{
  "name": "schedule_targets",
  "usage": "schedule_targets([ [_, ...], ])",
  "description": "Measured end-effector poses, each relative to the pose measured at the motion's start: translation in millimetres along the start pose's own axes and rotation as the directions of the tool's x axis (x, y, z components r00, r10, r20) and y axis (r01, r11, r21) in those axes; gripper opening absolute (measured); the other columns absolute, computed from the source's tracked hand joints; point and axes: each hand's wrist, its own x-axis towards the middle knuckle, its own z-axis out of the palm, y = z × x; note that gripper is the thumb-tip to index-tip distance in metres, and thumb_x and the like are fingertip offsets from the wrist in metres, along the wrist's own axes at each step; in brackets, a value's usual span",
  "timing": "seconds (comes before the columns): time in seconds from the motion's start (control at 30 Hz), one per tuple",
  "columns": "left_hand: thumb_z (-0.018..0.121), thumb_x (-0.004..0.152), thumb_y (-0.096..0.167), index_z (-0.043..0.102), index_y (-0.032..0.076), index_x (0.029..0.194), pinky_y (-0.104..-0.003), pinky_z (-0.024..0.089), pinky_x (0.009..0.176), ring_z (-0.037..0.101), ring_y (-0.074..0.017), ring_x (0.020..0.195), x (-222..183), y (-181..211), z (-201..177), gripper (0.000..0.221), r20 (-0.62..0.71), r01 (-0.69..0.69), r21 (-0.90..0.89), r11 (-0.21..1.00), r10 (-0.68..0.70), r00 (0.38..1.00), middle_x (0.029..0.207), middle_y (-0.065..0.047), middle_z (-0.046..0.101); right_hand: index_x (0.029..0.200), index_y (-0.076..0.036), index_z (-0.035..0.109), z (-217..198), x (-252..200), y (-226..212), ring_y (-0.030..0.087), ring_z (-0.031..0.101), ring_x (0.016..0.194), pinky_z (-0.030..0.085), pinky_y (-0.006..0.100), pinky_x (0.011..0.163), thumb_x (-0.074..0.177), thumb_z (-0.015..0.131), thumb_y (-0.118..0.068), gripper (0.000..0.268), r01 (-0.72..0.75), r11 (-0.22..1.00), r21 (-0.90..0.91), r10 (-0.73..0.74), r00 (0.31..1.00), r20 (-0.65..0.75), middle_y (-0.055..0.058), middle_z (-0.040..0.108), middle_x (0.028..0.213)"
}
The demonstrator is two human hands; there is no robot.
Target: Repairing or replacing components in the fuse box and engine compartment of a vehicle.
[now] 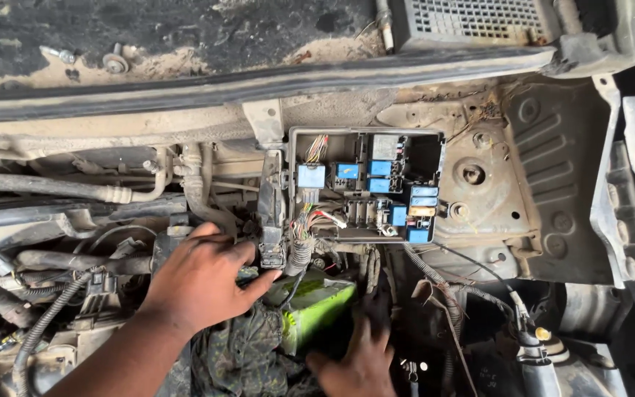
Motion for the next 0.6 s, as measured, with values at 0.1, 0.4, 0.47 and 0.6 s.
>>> schedule_targets([
  [0.1,0.073,0.081,0.050,0.077,0.007,0.094,-0.039,0.057,0.079,0.071,-0.0275,0.080,-2,3,-4,0.045,-0.075,0.000,-0.001,1.000,0.000,0.997,0.080,-0.015,0.076,0.144,-0.026,0.054,11,-15,7,0.049,0.053,0.119,0.051,0.053,0.092,0.060,0.102,-0.036,0.098,-0.118,0.963,-0.243,0.127,0.992,0.021,0.023,0.045,0.138],
  [0.4,0.074,0.079,0.049,0.077,0.007,0.089,-0.039,0.056,0.086,0.071,-0.0282,0.085,-2,5,-2,0.044,-0.117,-0.010,0.010,1.000,0.011,0.993,0.078,-0.014,0.076,0.092,-0.009,0.072,-19,-23,-19,0.022,0.076,0.081,0.063,0.033,0.071,0.082,0.081,-0.019,0.017,0.175,0.936,0.306,-0.107,0.968,-0.226,0.009,0.071,0.093],
  [0.47,0.074,0.078,0.048,0.076,0.006,0.089,-0.040,0.057,0.086,0.071,-0.0282,0.084,-2,5,-3,0.044,-0.149,-0.035,0.015,0.999,0.036,0.988,0.075,-0.014,0.076,0.090,-0.005,0.068,-27,-29,-41,0.020,0.076,0.080,0.062,0.031,0.071,0.089,0.077,-0.018,0.016,0.287,0.851,0.440,-0.164,0.941,-0.297,0.008,0.074,0.086],
  [0.6,0.075,0.078,0.049,0.077,0.008,0.088,-0.041,0.057,0.083,0.070,-0.0293,0.084,-1,9,-8,0.042,-0.107,0.013,0.013,1.000,-0.011,0.994,0.079,-0.013,0.075,0.103,-0.004,0.070,-29,-27,-65,0.025,0.070,0.093,0.055,0.035,0.083,0.093,0.075,-0.019,0.019,0.455,0.740,0.495,-0.399,0.890,-0.222,0.011,0.073,0.095],
])
